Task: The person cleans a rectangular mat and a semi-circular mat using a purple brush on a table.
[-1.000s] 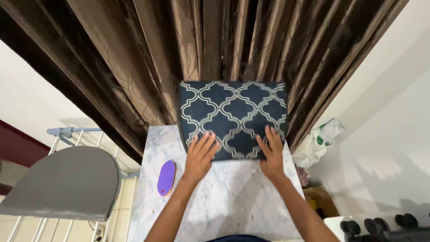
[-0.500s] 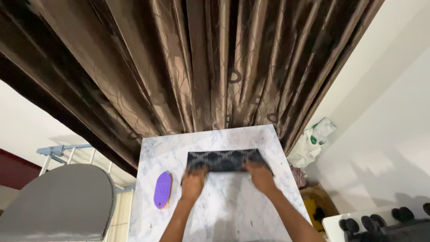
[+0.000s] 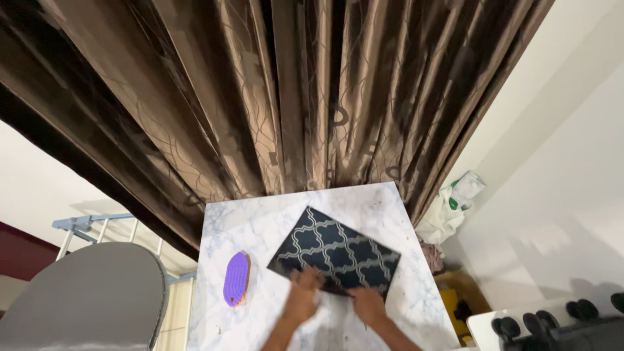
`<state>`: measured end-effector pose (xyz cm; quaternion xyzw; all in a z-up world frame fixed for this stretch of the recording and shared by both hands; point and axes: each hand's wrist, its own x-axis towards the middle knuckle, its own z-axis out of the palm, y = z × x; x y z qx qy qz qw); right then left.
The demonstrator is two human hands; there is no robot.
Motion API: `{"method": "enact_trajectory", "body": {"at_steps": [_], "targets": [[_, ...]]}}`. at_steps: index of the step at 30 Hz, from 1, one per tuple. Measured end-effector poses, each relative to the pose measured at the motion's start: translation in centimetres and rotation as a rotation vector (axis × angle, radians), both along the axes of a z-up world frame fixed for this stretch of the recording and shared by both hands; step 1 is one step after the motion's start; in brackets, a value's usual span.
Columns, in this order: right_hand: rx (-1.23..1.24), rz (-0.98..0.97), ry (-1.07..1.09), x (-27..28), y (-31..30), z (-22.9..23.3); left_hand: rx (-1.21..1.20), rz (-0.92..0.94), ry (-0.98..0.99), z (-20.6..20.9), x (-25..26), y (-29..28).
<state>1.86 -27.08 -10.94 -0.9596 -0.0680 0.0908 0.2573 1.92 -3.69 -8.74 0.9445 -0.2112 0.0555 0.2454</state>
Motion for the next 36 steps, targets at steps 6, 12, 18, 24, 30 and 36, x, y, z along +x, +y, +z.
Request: {"method": "enact_trajectory", "body": {"at_steps": [6, 12, 18, 24, 30, 36], "targets": [[0.168, 0.196, 0.073, -2.4, 2.5, 4.5, -0.221, 0.06, 0.133, -0.8, -2.4, -2.8], [0.244, 0.106, 0.253, -1.3, -4.1, 3.3, -0.727, 0.143, 0.225, -4.0, -2.4, 3.9], [0.519, -0.242, 0.457, -1.7, -7.8, 1.8, -0.806, 0.201, 0.347, -4.1, -4.0, 7.9], [0.767, -0.308, 0.808, 1.8, -6.3, 4.1, -0.812, 0.144, 0.148, 0.7, -1.6, 7.8], [1.033, -0.359, 0.308, 2.1, -4.3, 5.3, -0.774, 0.303, -0.034, 3.0, -0.5, 7.2], [0.724, -0.484, 0.461, -2.4, -3.6, 2.2, -1.581, 0.716, 1.074, -3.5, -3.0, 6.9]]}}
